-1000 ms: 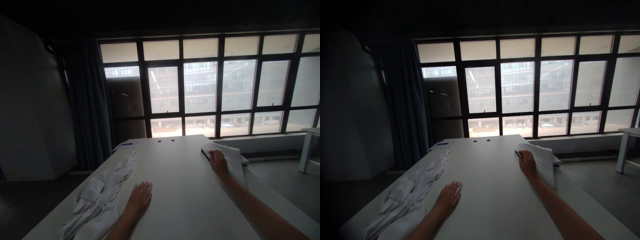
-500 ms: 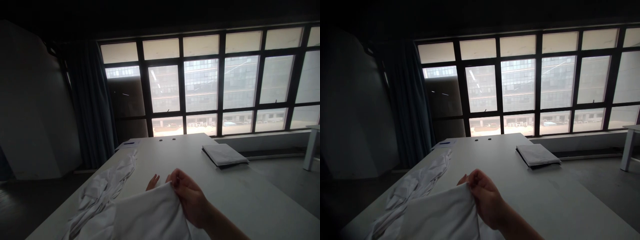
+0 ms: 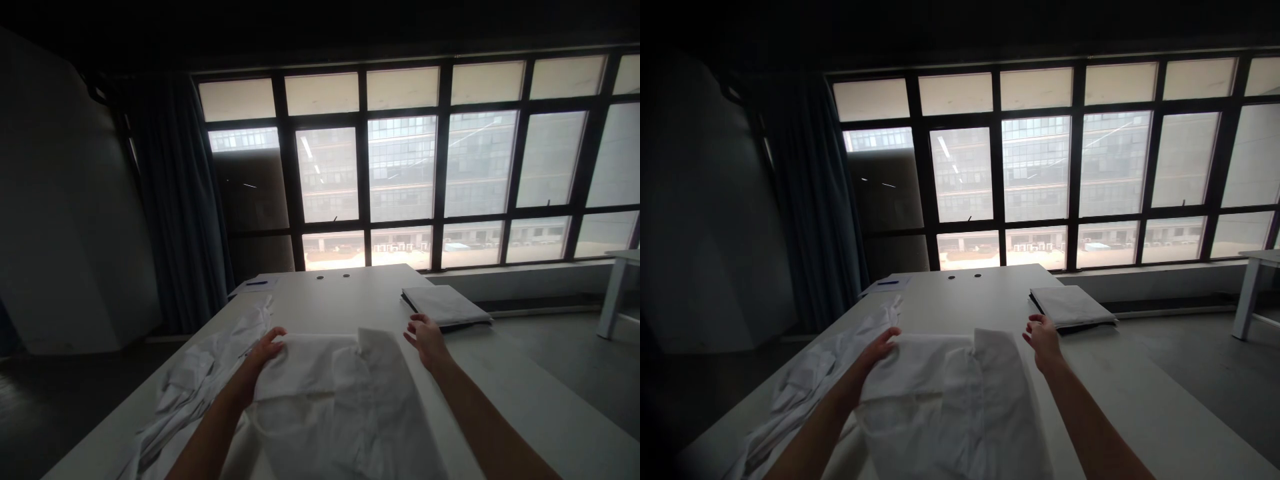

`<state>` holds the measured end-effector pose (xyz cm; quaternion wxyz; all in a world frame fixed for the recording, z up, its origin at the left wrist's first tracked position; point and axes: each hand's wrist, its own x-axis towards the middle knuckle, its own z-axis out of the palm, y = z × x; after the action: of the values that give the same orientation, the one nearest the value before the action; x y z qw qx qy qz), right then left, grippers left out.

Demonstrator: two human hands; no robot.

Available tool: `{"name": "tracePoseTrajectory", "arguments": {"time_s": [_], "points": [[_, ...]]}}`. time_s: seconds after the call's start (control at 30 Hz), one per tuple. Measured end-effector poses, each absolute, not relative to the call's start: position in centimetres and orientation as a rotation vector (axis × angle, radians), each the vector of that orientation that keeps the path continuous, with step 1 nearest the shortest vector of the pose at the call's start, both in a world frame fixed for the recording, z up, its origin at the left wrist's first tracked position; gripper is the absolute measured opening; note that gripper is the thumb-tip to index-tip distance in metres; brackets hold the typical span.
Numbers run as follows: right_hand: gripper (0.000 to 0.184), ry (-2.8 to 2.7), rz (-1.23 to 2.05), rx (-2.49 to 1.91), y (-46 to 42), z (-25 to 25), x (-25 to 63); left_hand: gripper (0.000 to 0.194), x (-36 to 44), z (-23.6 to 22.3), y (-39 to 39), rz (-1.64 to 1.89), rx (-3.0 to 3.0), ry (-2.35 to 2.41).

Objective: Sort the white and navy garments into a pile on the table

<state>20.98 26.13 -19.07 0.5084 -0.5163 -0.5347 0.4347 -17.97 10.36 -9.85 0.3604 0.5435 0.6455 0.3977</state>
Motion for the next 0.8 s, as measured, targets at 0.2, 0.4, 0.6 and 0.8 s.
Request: {"name": "tracePoseTrajectory", "arguments": {"time_s": [0.2,0.4,0.6,0.8], "points": [[0.033,-1.565,1.198,-1.142,21.4,-18.6,16.1,0.053,-20.1,-10.3,10.6,0.469,2.062,2.323],[0.074,-2.47,0.98,-0.828,12.2,-20.1,10.4,0.079,-17.5,-14.7,9.6,-0.188,2.015,1.984],[0.024,-2.604,0.747,-0.935,11.4,-22.2,8.6,0.075,-15.4,-19.9,9.4,-0.159,2.131,1.956],[0.021,-2.493,0.721,-0.993,15.0,-21.0,10.6,0.065,-15.9,-21.3,9.7,-0.013,2.241,2.001]]}}
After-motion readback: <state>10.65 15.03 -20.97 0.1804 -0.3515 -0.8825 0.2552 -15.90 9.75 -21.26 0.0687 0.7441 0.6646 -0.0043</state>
